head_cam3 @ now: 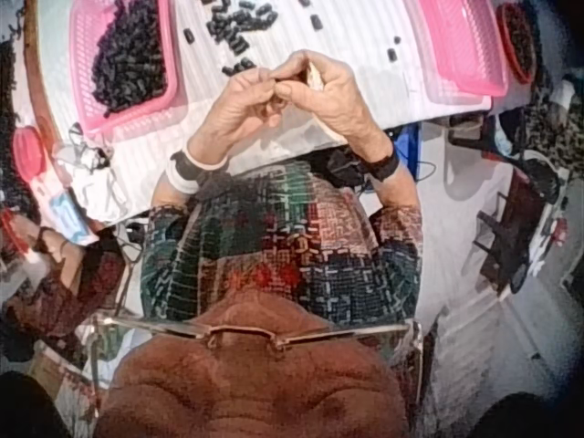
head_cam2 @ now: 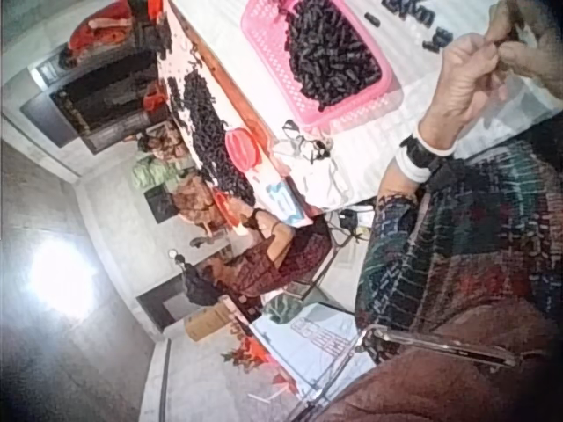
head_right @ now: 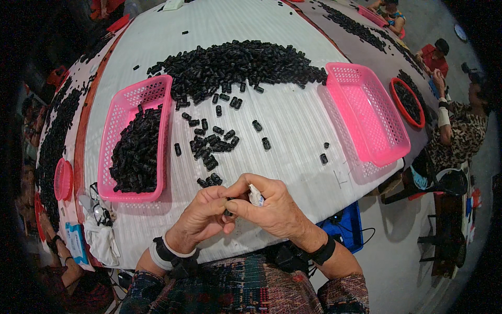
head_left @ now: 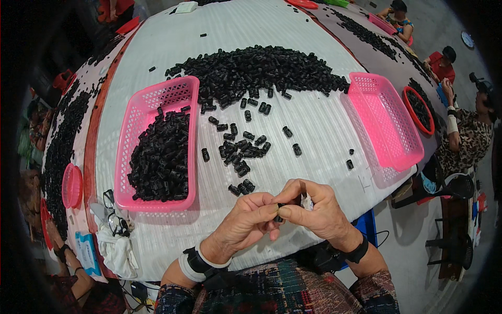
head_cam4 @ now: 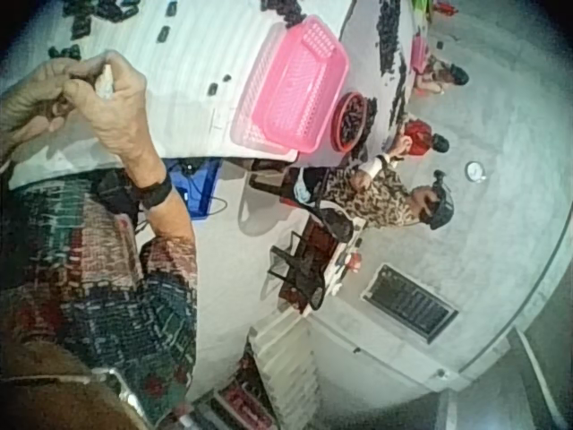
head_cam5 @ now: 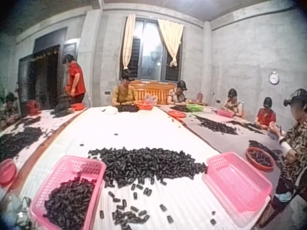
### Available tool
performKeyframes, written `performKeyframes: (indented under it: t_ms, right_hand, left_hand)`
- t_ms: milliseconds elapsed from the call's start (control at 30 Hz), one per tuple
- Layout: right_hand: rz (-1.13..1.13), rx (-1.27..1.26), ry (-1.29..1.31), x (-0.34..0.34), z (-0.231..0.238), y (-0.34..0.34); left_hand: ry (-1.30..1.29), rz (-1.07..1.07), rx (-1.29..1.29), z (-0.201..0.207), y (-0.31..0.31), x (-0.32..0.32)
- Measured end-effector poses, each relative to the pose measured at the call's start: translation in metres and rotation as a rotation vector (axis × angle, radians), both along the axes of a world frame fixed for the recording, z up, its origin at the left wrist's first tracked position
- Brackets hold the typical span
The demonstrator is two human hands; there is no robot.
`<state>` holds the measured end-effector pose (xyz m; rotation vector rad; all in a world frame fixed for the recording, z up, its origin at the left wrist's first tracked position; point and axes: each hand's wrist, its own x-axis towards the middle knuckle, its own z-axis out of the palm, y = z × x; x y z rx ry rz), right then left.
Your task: Manually assemble small black plastic components by joining two parts together.
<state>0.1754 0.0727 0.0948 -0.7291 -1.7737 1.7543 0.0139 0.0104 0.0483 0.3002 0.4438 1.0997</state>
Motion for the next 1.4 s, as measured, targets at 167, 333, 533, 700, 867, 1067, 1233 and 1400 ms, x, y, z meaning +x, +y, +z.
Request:
performKeyframes:
  t_ms: [167, 333, 533, 700, 867, 1067, 1233, 1400]
  right_hand:
    - [-0.008, -0.010, 0.028, -0.002, 0.000, 0.000]
    - [-0.011, -0.015, -0.048, -0.005, 0.008, 0.003]
    - [-0.139, 0.016, 0.042, 0.005, -0.002, 0.006]
    - [-0.094, 0.460, -0.119, 0.001, -0.007, 0.006]
    - [-0.125, 0.614, -0.167, -0.002, -0.008, 0.005]
    - [-0.131, 0.708, -0.230, -0.001, -0.012, 0.006]
    - [-0.141, 0.751, -0.236, -0.002, -0.013, 0.008]
    - [-0.131, 0.758, -0.260, -0.003, -0.015, 0.009]
  left_hand:
    - [-0.006, 0.008, -0.001, 0.001, 0.001, 0.000]
    - [-0.019, 0.036, -0.013, 0.004, 0.000, 0.000]
    - [0.007, 0.041, 0.004, 0.005, 0.001, 0.000]
    - [0.008, 0.047, 0.017, 0.004, 0.001, 0.000]
    - [0.006, 0.051, 0.009, 0.004, 0.001, 0.001]
    - [0.022, 0.065, -0.009, 0.006, 0.001, 0.002]
    - [0.037, 0.079, -0.013, 0.004, 0.002, 0.001]
    - [0.044, 0.091, -0.026, 0.004, 0.003, 0.000]
